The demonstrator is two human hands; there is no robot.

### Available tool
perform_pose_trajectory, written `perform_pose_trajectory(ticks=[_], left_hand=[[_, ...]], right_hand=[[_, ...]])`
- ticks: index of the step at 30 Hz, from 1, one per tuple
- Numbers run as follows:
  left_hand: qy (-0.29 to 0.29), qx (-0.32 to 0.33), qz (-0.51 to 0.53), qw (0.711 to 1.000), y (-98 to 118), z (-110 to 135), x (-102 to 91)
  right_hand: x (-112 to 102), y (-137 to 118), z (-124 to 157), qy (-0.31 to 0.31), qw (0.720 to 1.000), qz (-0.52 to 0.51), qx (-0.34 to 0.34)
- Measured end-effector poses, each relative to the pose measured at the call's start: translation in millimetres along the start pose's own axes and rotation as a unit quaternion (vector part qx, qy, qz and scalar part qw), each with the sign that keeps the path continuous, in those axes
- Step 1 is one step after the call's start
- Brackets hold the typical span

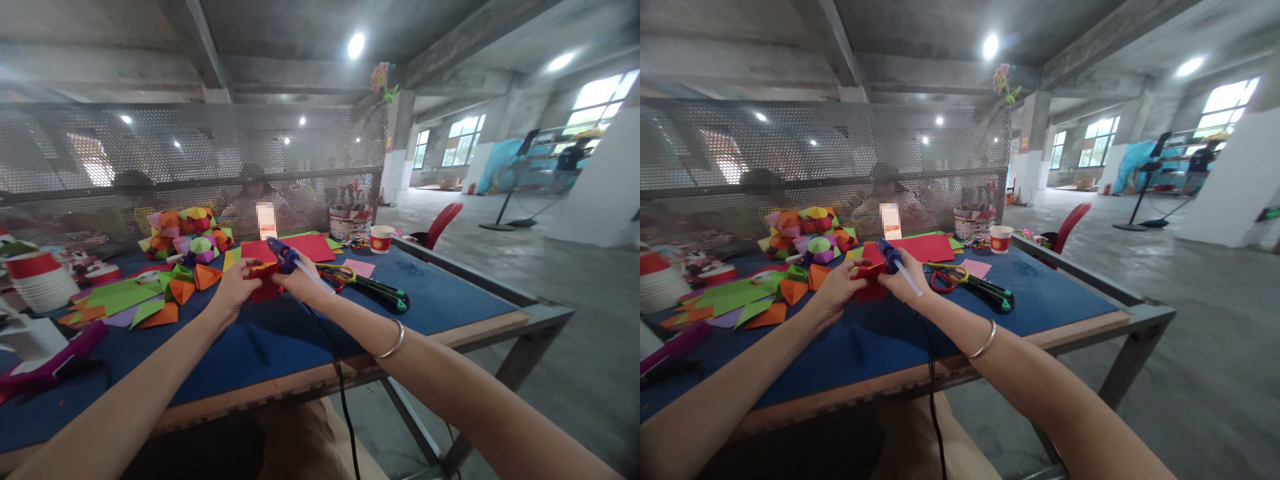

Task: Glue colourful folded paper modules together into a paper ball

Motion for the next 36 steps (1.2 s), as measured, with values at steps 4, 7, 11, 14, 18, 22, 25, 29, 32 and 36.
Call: perform_pose_trajectory(ticks=[4, 7, 11, 14, 18, 22, 25, 29, 32, 36], left_hand=[[-0.011, 0.048, -0.045, 0.998, 3.0, -0.6, 2.0], [-0.013, 0.094, -0.096, 0.991, 10.8, 1.1, 3.5], [-0.008, 0.107, -0.113, 0.988, 15.7, 3.1, 4.2], [0.009, 0.098, -0.071, 0.993, 15.0, 3.2, 3.4], [0.026, 0.08, -0.008, 0.996, 13.5, 4.1, 5.5], [0.041, 0.049, 0.036, 0.997, 12.6, 7.0, 8.9], [0.032, 0.022, 0.066, 0.997, 10.6, 9.0, 11.7], [0.027, 0.01, 0.066, 0.997, 6.2, 6.9, 8.7], [0.038, 0.015, 0.045, 0.998, 2.4, 0.5, 2.1], [0.079, 0.02, -0.028, 0.996, -1.5, -8.9, -12.0]], right_hand=[[-1.1, 2.0, -2.0, 0.006, 1.0, 0.005, 0.014], [-1.2, 3.2, -3.5, 0.006, 1.0, -0.007, 0.019], [-2.5, 2.1, -4.4, 0.01, 1.0, -0.011, 0.016], [-2.9, 1.5, -4.9, 0.014, 1.0, -0.021, 0.011], [-3.5, 1.3, -5.5, 0.023, 0.998, -0.057, 0.007], [-3.5, 0.4, -5.6, 0.01, 0.996, -0.09, 0.013], [-3.8, 0.8, -5.8, 0.003, 0.995, -0.093, 0.026], [-3.3, 0.0, -6.3, -0.006, 0.999, -0.049, 0.01], [-5.6, -0.4, -6.5, 0.013, 1.0, 0.003, -0.012], [-8.0, -1.1, -5.3, 0.022, 0.999, 0.024, -0.021]])
Point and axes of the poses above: each hand's wrist, its own z-axis away from the middle knuckle, its own x-axis out of the palm, y = z × x, the point moved 6 cm from there along -z, towards the middle knuckle, and after that the axes turned 9 degrees about x, right-handed, at the moved point
